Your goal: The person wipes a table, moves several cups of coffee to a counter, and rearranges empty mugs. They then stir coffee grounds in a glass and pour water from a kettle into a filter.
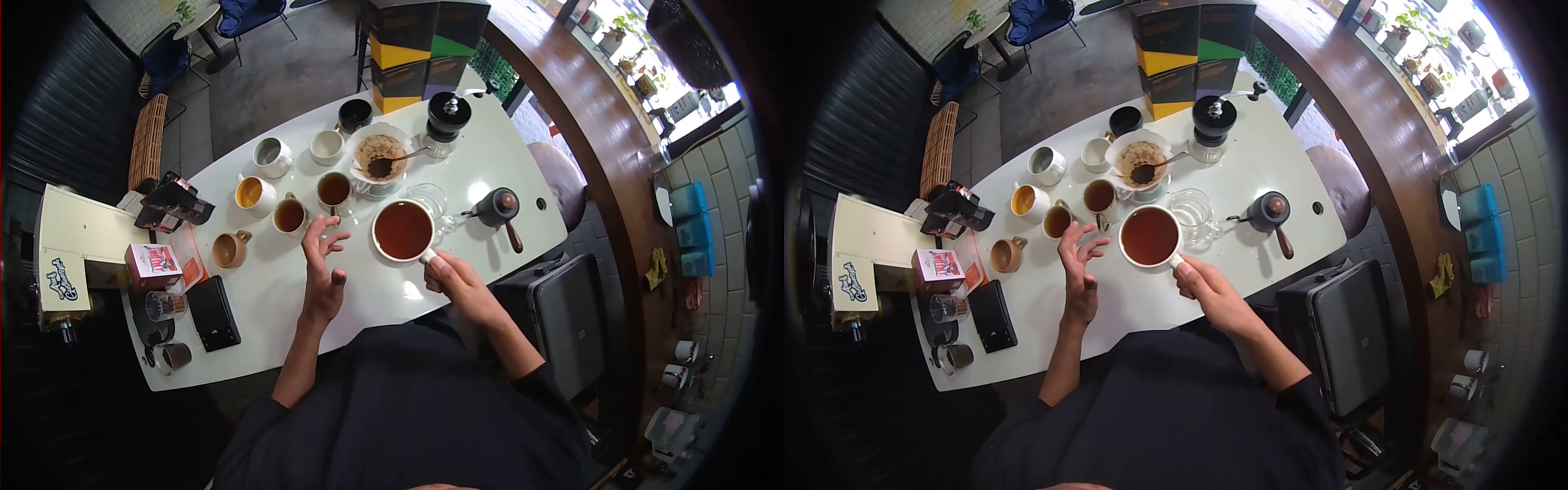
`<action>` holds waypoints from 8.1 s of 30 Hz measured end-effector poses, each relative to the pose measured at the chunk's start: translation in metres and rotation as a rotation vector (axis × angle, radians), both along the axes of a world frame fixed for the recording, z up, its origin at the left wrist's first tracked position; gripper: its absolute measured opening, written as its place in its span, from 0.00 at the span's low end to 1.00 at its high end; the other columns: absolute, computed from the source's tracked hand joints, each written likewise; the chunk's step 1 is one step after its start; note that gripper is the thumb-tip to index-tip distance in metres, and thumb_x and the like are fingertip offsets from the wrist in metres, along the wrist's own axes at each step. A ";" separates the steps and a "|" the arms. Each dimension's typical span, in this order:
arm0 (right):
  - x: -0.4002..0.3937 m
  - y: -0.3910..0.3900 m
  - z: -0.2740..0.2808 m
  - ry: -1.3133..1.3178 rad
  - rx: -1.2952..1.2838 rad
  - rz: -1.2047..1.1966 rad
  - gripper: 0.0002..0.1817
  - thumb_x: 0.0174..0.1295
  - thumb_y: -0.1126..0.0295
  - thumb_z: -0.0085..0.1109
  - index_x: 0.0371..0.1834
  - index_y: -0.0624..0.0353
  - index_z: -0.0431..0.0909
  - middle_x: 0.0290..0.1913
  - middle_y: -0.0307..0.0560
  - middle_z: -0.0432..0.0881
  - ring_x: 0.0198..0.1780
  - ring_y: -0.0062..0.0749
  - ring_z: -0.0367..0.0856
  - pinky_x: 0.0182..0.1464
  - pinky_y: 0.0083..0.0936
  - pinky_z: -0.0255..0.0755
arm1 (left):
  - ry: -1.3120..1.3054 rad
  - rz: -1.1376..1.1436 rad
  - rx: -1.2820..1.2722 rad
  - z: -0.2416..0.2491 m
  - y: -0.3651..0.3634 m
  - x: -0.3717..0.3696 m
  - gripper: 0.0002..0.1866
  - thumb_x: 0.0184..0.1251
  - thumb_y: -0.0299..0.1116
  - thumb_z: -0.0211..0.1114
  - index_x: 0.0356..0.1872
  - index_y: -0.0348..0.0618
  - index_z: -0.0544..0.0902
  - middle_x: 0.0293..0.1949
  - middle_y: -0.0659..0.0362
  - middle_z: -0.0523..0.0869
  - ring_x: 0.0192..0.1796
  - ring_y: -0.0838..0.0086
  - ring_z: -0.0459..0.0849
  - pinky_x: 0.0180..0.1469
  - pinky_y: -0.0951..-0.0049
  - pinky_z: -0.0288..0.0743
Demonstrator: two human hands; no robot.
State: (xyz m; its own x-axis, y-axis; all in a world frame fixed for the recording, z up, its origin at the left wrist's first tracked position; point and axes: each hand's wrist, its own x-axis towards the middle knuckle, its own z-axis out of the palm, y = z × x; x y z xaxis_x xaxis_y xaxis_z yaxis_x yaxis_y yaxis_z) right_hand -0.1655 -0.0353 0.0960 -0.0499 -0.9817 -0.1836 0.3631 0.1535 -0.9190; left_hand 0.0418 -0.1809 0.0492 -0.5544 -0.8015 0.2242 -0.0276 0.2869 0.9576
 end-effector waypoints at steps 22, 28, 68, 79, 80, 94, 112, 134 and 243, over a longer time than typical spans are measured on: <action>-0.282 0.030 0.037 -0.021 -0.200 -0.282 0.14 0.81 0.57 0.46 0.37 0.51 0.65 0.33 0.30 0.57 0.33 0.18 0.54 0.35 0.20 0.54 | -0.050 -0.015 0.010 -0.011 0.058 -0.128 0.56 0.67 0.78 0.50 0.78 0.38 0.53 0.69 0.44 0.69 0.62 0.59 0.80 0.62 0.58 0.72; -0.379 0.017 0.037 0.028 -0.264 -0.330 0.14 0.80 0.58 0.50 0.35 0.51 0.66 0.30 0.28 0.59 0.31 0.16 0.59 0.33 0.19 0.56 | -0.085 -0.033 0.033 -0.020 0.070 -0.154 0.55 0.67 0.79 0.49 0.77 0.38 0.54 0.68 0.45 0.71 0.62 0.59 0.80 0.62 0.59 0.71; -0.649 -0.043 -0.036 -0.022 -0.221 -0.622 0.15 0.80 0.60 0.46 0.31 0.49 0.65 0.26 0.31 0.59 0.27 0.20 0.59 0.29 0.22 0.56 | -0.218 -0.003 0.067 -0.035 0.074 -0.208 0.53 0.67 0.78 0.49 0.76 0.38 0.58 0.66 0.46 0.74 0.60 0.60 0.82 0.60 0.61 0.73; -0.668 -0.040 -0.040 0.033 -0.171 -0.651 0.14 0.78 0.57 0.49 0.34 0.50 0.68 0.26 0.31 0.60 0.27 0.20 0.59 0.29 0.22 0.56 | -0.220 0.012 0.106 -0.036 0.074 -0.206 0.53 0.66 0.78 0.51 0.75 0.39 0.61 0.66 0.47 0.74 0.61 0.61 0.82 0.60 0.62 0.72; -0.669 -0.040 -0.040 0.030 -0.164 -0.647 0.14 0.78 0.57 0.49 0.34 0.50 0.68 0.26 0.31 0.60 0.27 0.20 0.59 0.29 0.22 0.56 | -0.225 -0.004 0.101 -0.037 0.073 -0.206 0.52 0.66 0.78 0.50 0.74 0.38 0.62 0.66 0.48 0.74 0.60 0.61 0.82 0.60 0.62 0.72; -0.582 -0.021 0.020 1.337 0.152 -0.965 0.28 0.73 0.48 0.58 0.64 0.54 0.62 0.29 0.54 0.80 0.37 0.47 0.83 0.47 0.42 0.73 | -0.295 0.082 -0.175 -0.021 0.062 -0.175 0.18 0.77 0.44 0.63 0.49 0.35 0.84 0.39 0.59 0.84 0.35 0.73 0.79 0.39 0.73 0.72; -0.107 -0.023 0.021 0.748 -0.147 0.216 0.09 0.69 0.77 0.61 0.49 0.64 0.78 0.41 0.49 0.78 0.38 0.35 0.80 0.40 0.28 0.73 | -0.306 1.006 -0.117 -0.106 -0.016 0.000 0.37 0.65 0.31 0.73 0.72 0.42 0.63 0.60 0.53 0.74 0.58 0.64 0.76 0.62 0.60 0.69; 0.081 -0.143 -0.142 0.496 0.006 -0.126 0.21 0.74 0.73 0.55 0.67 0.63 0.69 0.64 0.52 0.73 0.46 0.33 0.84 0.43 0.26 0.80 | -0.148 0.396 -0.158 -0.126 -0.109 0.053 0.41 0.48 0.38 0.86 0.63 0.39 0.72 0.56 0.51 0.82 0.58 0.60 0.84 0.60 0.60 0.78; -0.072 -0.037 0.032 0.967 -0.397 -0.194 0.43 0.44 0.61 0.86 0.63 0.61 0.71 0.50 0.50 0.87 0.53 0.41 0.88 0.55 0.34 0.79 | -0.157 0.322 -0.260 0.008 0.006 0.006 0.36 0.43 0.39 0.86 0.54 0.36 0.80 0.44 0.53 0.90 0.48 0.63 0.91 0.54 0.64 0.84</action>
